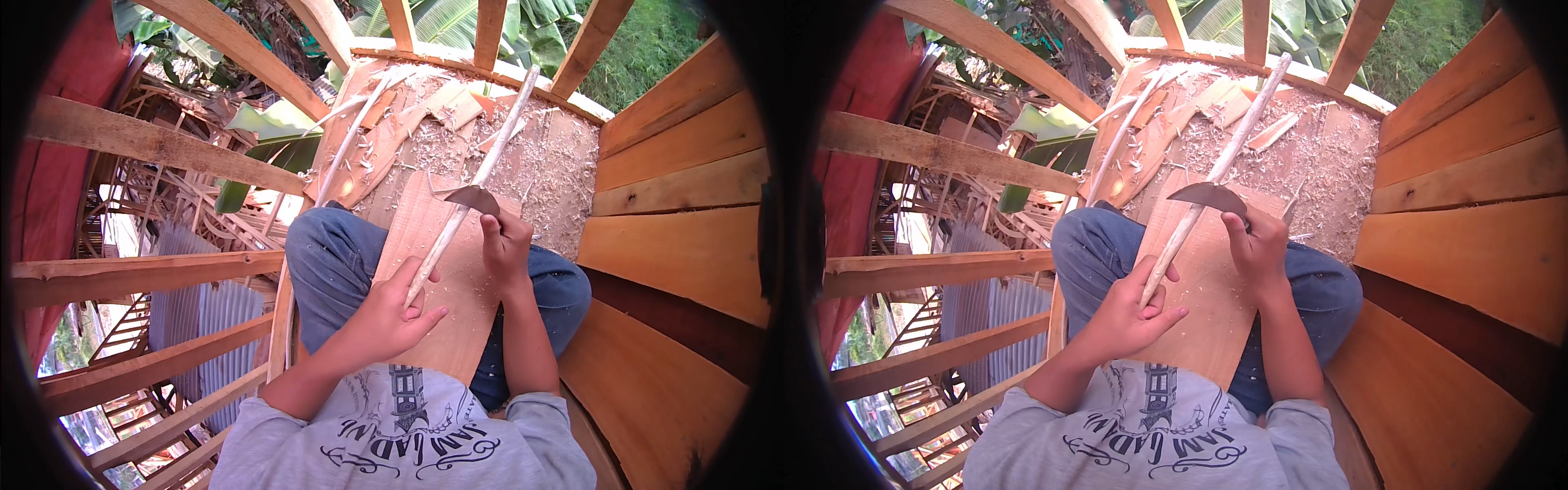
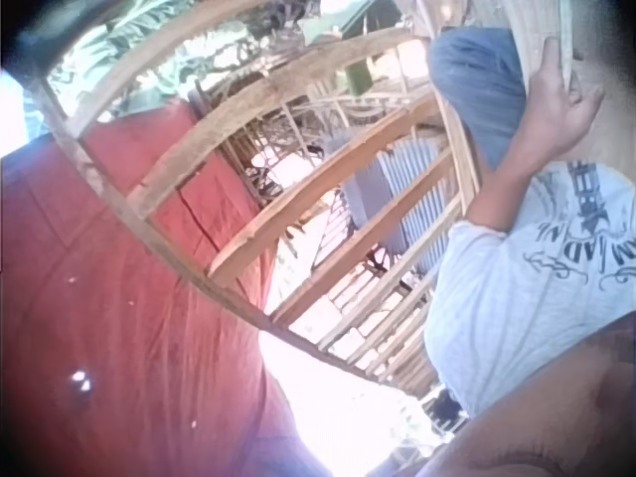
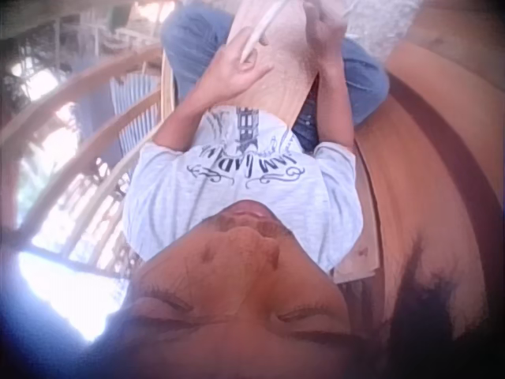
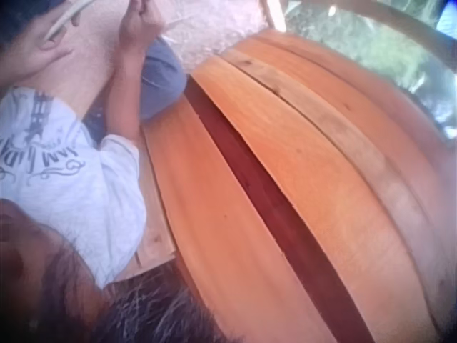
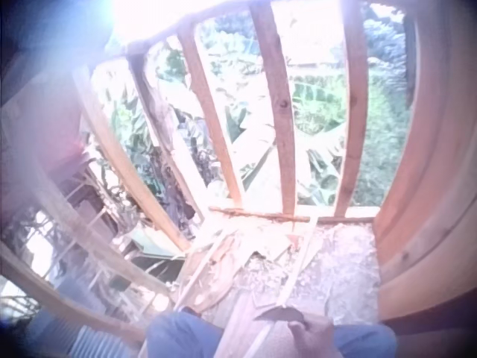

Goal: The person sits cross-legged and uses a curved knife to shave and smooth a long, thin piece of wood. They hold the wood against a flat wooden board on their lap and repeatedly scrape the surface to remove bark and shape the stick.

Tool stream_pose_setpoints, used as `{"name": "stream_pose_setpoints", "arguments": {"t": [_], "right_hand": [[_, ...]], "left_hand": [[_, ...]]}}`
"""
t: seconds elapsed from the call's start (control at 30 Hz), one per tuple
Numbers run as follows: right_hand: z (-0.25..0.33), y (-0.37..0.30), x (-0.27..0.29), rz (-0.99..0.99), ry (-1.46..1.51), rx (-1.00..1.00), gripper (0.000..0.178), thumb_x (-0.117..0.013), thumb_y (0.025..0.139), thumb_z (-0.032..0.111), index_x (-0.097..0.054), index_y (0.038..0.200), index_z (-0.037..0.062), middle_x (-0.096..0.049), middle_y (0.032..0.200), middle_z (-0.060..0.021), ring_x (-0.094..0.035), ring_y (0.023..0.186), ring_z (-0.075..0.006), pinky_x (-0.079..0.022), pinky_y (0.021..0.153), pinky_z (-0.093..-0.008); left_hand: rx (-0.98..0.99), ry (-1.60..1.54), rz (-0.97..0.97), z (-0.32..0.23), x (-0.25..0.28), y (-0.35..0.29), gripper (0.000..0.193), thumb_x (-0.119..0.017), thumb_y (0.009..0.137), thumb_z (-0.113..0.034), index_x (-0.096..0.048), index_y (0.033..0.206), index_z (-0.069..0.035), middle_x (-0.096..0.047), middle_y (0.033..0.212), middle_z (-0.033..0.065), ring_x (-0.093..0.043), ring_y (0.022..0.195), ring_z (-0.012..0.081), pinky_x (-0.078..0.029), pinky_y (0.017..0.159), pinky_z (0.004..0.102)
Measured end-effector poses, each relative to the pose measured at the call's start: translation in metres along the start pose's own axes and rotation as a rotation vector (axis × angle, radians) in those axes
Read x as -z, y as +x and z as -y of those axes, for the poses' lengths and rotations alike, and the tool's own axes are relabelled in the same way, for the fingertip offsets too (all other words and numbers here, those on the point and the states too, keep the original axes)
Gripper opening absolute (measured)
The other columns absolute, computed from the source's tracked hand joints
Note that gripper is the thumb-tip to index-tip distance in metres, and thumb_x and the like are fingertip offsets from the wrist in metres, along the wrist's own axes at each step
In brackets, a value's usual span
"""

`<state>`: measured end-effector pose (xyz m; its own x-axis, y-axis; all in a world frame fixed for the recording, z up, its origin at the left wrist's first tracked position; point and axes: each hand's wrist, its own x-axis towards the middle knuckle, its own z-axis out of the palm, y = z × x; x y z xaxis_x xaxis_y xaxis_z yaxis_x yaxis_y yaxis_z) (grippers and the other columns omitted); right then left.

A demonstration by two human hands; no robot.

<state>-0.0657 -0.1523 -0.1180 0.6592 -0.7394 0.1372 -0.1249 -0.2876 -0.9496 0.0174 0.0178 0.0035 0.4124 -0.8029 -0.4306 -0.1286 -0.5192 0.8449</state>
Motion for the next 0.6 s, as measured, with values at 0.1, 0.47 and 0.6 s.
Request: {"name": "stream_pose_setpoints", "arguments": {"t": [0.1, 0.47, 0.6], "right_hand": [[0.0037, -0.0066, -0.0045, 0.060, 0.031, 0.182, 0.043, -0.057, 0.093, 0.032, -0.055, 0.070, -0.0035, -0.043, 0.051, -0.0083, -0.040, 0.047, -0.0130, -0.034, 0.046, -0.0308], [-0.0051, -0.0019, -0.0086, 0.115, -0.033, 0.228, 0.043, -0.060, 0.091, 0.034, -0.056, 0.068, -0.0015, -0.047, 0.052, -0.0126, -0.044, 0.043, -0.0215, -0.035, 0.044, -0.0339], [-0.0042, -0.0025, -0.0076, 0.097, -0.002, 0.092, 0.040, -0.062, 0.089, 0.037, -0.058, 0.068, 0.0032, -0.047, 0.054, -0.0107, -0.049, 0.044, -0.0232, -0.037, 0.044, -0.0347]], "left_hand": [[-0.027, 0.003, -0.014, 0.0029, -0.0013, 0.0036, 0.035, -0.070, 0.080, -0.006, -0.047, 0.106, -0.006, -0.029, 0.055, -0.0061, -0.028, 0.050, 0.0041, -0.027, 0.051, 0.0213], [0.003, -0.009, -0.003, 0.0091, 0.0027, 0.0025, 0.034, -0.069, 0.081, -0.006, -0.045, 0.105, -0.006, -0.027, 0.054, -0.0067, -0.027, 0.050, 0.0034, -0.024, 0.051, 0.0205], [-0.011, -0.027, 0.001, 0.0065, 0.0029, 0.0071, 0.033, -0.069, 0.081, -0.006, -0.046, 0.105, -0.006, -0.027, 0.054, -0.0068, -0.027, 0.050, 0.0031, -0.024, 0.050, 0.0209]]}}
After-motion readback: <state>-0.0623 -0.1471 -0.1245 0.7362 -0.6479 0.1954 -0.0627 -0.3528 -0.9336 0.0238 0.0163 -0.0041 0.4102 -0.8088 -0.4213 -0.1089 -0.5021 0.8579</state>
